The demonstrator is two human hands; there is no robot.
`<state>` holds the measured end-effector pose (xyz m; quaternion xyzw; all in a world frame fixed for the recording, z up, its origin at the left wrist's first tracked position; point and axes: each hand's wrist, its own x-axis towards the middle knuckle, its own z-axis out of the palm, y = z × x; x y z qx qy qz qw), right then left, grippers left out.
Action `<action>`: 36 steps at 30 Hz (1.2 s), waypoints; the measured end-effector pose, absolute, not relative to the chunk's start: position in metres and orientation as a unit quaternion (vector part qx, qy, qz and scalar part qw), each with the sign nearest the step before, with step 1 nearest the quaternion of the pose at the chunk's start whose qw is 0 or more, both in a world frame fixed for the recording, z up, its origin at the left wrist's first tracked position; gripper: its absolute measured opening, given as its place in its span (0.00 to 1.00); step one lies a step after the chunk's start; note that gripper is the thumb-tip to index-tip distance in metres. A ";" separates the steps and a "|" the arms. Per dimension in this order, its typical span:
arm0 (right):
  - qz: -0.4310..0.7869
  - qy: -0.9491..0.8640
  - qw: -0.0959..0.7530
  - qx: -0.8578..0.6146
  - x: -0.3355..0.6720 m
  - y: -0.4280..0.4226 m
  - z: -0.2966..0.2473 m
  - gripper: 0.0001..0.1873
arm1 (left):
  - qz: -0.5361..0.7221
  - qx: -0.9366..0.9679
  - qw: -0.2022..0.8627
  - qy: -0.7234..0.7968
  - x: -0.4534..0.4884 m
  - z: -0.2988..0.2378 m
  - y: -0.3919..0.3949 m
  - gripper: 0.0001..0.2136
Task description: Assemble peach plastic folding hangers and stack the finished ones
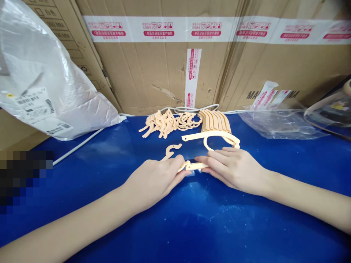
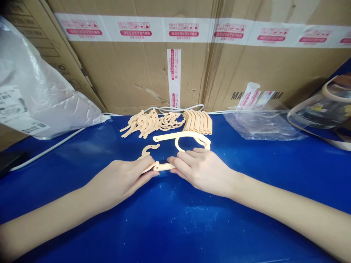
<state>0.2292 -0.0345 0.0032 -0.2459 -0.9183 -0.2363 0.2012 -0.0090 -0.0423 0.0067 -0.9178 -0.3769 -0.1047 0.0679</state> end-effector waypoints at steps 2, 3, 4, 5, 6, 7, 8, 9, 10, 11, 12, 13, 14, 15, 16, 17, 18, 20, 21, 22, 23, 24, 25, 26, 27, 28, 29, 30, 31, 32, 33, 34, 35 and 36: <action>-0.224 -0.923 0.194 -0.246 0.229 -0.035 0.003 0.14 | -0.123 -0.921 0.114 -0.351 -0.010 0.004 -0.041 0.19; -0.216 -0.924 0.193 -0.248 0.229 -0.036 0.002 0.15 | -0.132 -0.923 0.129 -0.338 -0.010 0.004 -0.041 0.19; -0.210 -0.926 0.192 -0.248 0.229 -0.036 0.002 0.15 | -0.138 -0.924 0.141 -0.327 -0.010 0.004 -0.041 0.19; -0.206 -0.927 0.192 -0.248 0.229 -0.036 0.002 0.15 | -0.143 -0.925 0.151 -0.318 -0.011 0.004 -0.041 0.19; -0.201 -0.928 0.193 -0.248 0.229 -0.036 0.002 0.15 | -0.147 -0.926 0.162 -0.309 -0.011 0.004 -0.041 0.19; -0.198 -0.929 0.193 -0.247 0.229 -0.036 0.002 0.15 | -0.148 -0.926 0.173 -0.300 -0.012 0.004 -0.042 0.18; -0.194 -0.930 0.193 -0.246 0.229 -0.036 0.001 0.15 | -0.150 -0.926 0.184 -0.292 -0.012 0.005 -0.042 0.18; -0.191 -0.931 0.193 -0.245 0.229 -0.036 0.001 0.15 | -0.151 -0.926 0.196 -0.286 -0.012 0.005 -0.041 0.18; -0.189 -0.931 0.194 -0.244 0.229 -0.036 0.001 0.15 | -0.151 -0.925 0.208 -0.281 -0.012 0.006 -0.041 0.18; -0.185 -0.932 0.193 -0.244 0.229 -0.036 0.001 0.15 | -0.150 -0.923 0.220 -0.277 -0.013 0.006 -0.041 0.17; -0.181 -0.933 0.193 -0.245 0.229 -0.036 0.001 0.15 | -0.148 -0.922 0.233 -0.272 -0.012 0.007 -0.040 0.17; -0.176 -0.933 0.192 -0.248 0.229 -0.036 0.001 0.15 | -0.147 -0.920 0.248 -0.268 -0.012 0.008 -0.040 0.17; -0.171 -0.933 0.192 -0.250 0.229 -0.036 0.001 0.15 | -0.145 -0.917 0.263 -0.261 -0.012 0.008 -0.039 0.17; -0.166 -0.934 0.192 -0.253 0.229 -0.037 0.001 0.15 | -0.141 -0.915 0.278 -0.255 -0.012 0.009 -0.039 0.17; -0.160 -0.934 0.191 -0.256 0.229 -0.037 0.001 0.16 | -0.138 -0.914 0.290 -0.250 -0.012 0.010 -0.038 0.17; -0.154 -0.935 0.190 -0.258 0.229 -0.037 0.001 0.16 | -0.134 -0.912 0.300 -0.246 -0.012 0.010 -0.038 0.17; -0.148 -0.935 0.189 -0.260 0.229 -0.037 0.002 0.16 | -0.130 -0.911 0.308 -0.242 -0.011 0.011 -0.039 0.16; -0.135 -0.937 0.184 -0.265 0.229 -0.038 0.003 0.16 | -0.120 -0.908 0.323 -0.238 -0.012 0.012 -0.040 0.15; -0.128 -0.938 0.181 -0.267 0.229 -0.038 0.003 0.17 | -0.117 -0.905 0.334 -0.237 -0.012 0.013 -0.041 0.15; -0.120 -0.939 0.178 -0.268 0.229 -0.038 0.004 0.17 | -0.115 -0.901 0.345 -0.237 -0.011 0.013 -0.042 0.14; -0.111 -0.941 0.174 -0.269 0.229 -0.038 0.004 0.17 | -0.114 -0.897 0.355 -0.238 -0.011 0.013 -0.043 0.14; -0.100 -0.942 0.170 -0.270 0.229 -0.038 0.005 0.18 | -0.114 -0.894 0.363 -0.238 -0.011 0.014 -0.044 0.13; -0.089 -0.944 0.166 -0.272 0.229 -0.038 0.005 0.18 | -0.115 -0.891 0.369 -0.239 -0.011 0.014 -0.044 0.13; -0.079 -0.945 0.162 -0.274 0.230 -0.038 0.005 0.18 | -0.117 -0.890 0.373 -0.237 -0.012 0.014 -0.044 0.13; -0.069 -0.946 0.158 -0.275 0.230 -0.038 0.006 0.18 | -0.118 -0.890 0.374 -0.233 -0.012 0.014 -0.043 0.13; -0.060 -0.947 0.155 -0.276 0.230 -0.037 0.006 0.18 | -0.119 -0.891 0.374 -0.227 -0.013 0.014 -0.043 0.13; -0.053 -0.947 0.153 -0.277 0.231 -0.037 0.006 0.18 | -0.122 -0.893 0.373 -0.221 -0.013 0.014 -0.042 0.13; -0.047 -0.948 0.152 -0.276 0.231 -0.037 0.006 0.18 | -0.125 -0.894 0.373 -0.216 -0.014 0.014 -0.041 0.13; -0.044 -0.948 0.153 -0.275 0.231 -0.037 0.006 0.18 | -0.130 -0.894 0.373 -0.212 -0.015 0.014 -0.040 0.13; -0.042 -0.949 0.154 -0.273 0.231 -0.037 0.006 0.18 | -0.134 -0.894 0.374 -0.210 -0.015 0.014 -0.040 0.13; -0.043 -0.949 0.156 -0.272 0.231 -0.037 0.007 0.18 | -0.139 -0.893 0.374 -0.209 -0.016 0.014 -0.039 0.13; -0.045 -0.949 0.157 -0.271 0.231 -0.037 0.007 0.18 | -0.144 -0.892 0.374 -0.208 -0.016 0.014 -0.039 0.13; -0.048 -0.948 0.159 -0.271 0.231 -0.037 0.007 0.18 | -0.149 -0.892 0.373 -0.208 -0.016 0.014 -0.040 0.13; -0.051 -0.948 0.160 -0.271 0.231 -0.038 0.008 0.18 | -0.154 -0.892 0.371 -0.208 -0.016 0.014 -0.040 0.13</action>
